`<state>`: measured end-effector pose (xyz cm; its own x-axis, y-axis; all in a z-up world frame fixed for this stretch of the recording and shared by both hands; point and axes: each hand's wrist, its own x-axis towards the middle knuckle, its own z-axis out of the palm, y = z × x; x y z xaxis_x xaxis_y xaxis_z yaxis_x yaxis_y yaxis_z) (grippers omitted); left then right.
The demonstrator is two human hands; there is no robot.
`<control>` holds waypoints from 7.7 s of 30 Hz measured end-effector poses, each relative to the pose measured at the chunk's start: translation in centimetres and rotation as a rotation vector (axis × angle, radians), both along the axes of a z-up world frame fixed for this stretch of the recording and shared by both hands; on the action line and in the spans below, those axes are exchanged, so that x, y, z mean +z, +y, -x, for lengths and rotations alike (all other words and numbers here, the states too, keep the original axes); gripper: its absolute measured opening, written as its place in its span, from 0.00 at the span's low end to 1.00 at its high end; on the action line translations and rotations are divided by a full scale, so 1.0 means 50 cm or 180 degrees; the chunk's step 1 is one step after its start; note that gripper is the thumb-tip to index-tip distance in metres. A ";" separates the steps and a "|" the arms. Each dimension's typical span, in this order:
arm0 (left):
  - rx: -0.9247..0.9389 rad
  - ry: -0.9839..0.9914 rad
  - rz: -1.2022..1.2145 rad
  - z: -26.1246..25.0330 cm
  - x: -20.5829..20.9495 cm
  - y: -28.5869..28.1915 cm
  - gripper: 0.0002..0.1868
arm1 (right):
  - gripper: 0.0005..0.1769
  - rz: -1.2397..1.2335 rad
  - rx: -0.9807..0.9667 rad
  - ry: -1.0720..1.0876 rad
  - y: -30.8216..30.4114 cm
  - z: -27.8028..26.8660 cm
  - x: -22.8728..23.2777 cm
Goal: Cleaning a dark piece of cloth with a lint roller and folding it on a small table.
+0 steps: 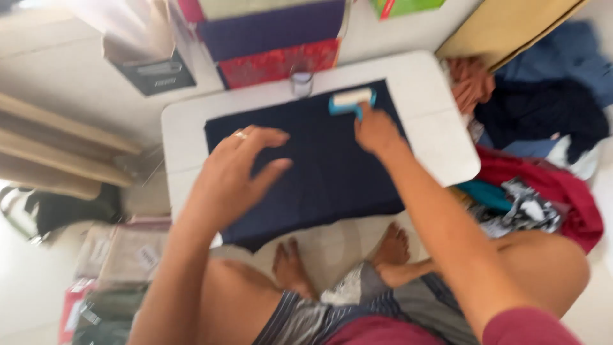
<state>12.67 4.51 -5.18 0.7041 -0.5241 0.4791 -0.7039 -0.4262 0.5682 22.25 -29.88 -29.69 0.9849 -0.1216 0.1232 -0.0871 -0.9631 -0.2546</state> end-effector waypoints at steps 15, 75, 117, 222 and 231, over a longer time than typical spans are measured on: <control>0.0891 0.2001 -0.3059 -0.178 -0.544 0.125 0.35 | 0.25 -0.0693 -0.0238 0.1890 0.137 0.446 0.229; 0.1179 0.1827 -0.1898 -0.126 -0.291 0.148 0.14 | 0.19 0.0080 0.2537 0.1166 0.335 0.172 0.117; 0.0763 0.2332 -0.3093 -0.228 -0.461 0.196 0.19 | 0.21 -0.0359 0.2867 0.2124 0.366 0.061 0.211; 0.0948 0.2618 -0.3137 -0.194 -0.494 0.237 0.41 | 0.33 0.0961 0.1404 0.2020 -0.103 -0.087 0.175; 0.1138 0.2473 -0.3123 -0.207 -0.485 0.234 0.40 | 0.32 0.1386 0.1084 0.1663 -0.216 -0.063 0.173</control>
<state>23.01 16.20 -29.43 0.7952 -0.1479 -0.5881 -0.0953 -0.9882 0.1197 25.41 -40.70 -21.05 0.9029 0.1523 -0.4021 0.2280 -0.9624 0.1475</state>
